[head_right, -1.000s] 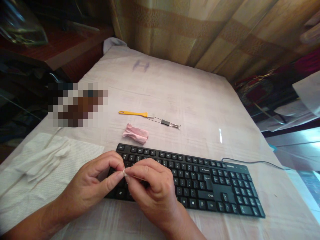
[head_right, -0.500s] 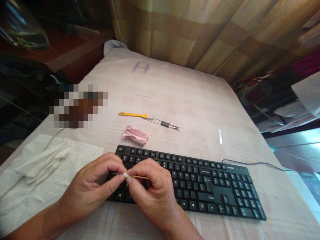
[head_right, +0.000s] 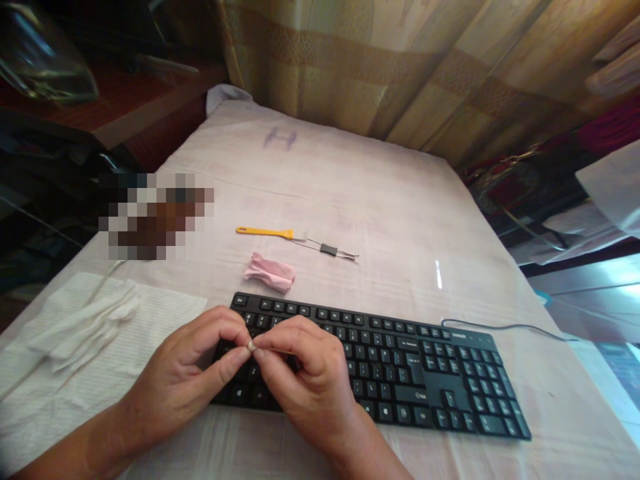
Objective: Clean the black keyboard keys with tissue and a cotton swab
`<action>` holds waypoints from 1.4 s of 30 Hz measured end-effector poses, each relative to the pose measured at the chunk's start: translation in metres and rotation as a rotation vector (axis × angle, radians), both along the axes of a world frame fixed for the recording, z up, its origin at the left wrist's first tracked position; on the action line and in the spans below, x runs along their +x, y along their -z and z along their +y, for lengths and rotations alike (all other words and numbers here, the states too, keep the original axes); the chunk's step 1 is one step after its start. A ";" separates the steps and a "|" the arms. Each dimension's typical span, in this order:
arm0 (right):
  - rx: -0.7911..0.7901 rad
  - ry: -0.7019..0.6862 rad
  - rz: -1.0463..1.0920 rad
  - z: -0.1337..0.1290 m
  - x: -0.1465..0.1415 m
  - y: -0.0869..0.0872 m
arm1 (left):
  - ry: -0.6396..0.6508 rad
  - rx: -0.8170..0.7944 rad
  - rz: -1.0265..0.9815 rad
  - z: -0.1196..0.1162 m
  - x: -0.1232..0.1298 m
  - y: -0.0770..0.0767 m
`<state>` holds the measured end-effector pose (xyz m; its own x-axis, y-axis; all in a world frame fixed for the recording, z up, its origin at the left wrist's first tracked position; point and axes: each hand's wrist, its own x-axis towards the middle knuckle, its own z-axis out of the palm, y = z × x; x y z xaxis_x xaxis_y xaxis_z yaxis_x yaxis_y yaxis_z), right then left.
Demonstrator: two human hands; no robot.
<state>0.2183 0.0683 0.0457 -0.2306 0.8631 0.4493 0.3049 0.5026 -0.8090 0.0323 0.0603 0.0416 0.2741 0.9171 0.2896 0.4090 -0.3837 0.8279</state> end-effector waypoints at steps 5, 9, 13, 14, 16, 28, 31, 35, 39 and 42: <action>0.020 0.157 -0.184 0.018 0.006 0.010 | -0.182 0.045 0.054 0.009 -0.009 0.002; 0.051 0.171 -0.293 0.027 0.005 0.017 | -0.298 0.037 0.000 0.017 -0.016 0.004; 0.057 0.183 -0.353 0.027 0.003 0.020 | -0.353 0.026 -0.014 0.022 -0.020 0.005; 0.061 0.184 -0.366 0.027 0.003 0.020 | -0.358 0.022 -0.016 0.022 -0.020 0.005; 0.068 0.184 -0.392 0.027 0.002 0.020 | -0.367 0.012 -0.022 0.022 -0.021 0.004; 0.116 0.186 -0.483 0.025 0.001 0.024 | -0.350 -0.004 -0.015 0.022 -0.020 0.004; 0.134 0.177 -0.491 0.024 0.001 0.023 | -0.348 -0.009 -0.009 0.022 -0.020 0.005; 0.185 0.165 -0.490 0.024 0.000 0.021 | -0.344 -0.006 -0.004 0.021 -0.021 0.005; 0.197 0.151 -0.491 0.024 0.001 0.022 | -0.336 -0.003 -0.003 0.022 -0.020 0.004; 0.178 0.142 -0.485 0.023 0.002 0.023 | -0.336 -0.006 -0.005 0.022 -0.019 0.003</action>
<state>0.2200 0.0914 0.0228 -0.3349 0.8210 0.4624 0.6975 0.5459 -0.4641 0.0130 0.0825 0.0384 -0.0456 0.9575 0.2847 0.5080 -0.2231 0.8319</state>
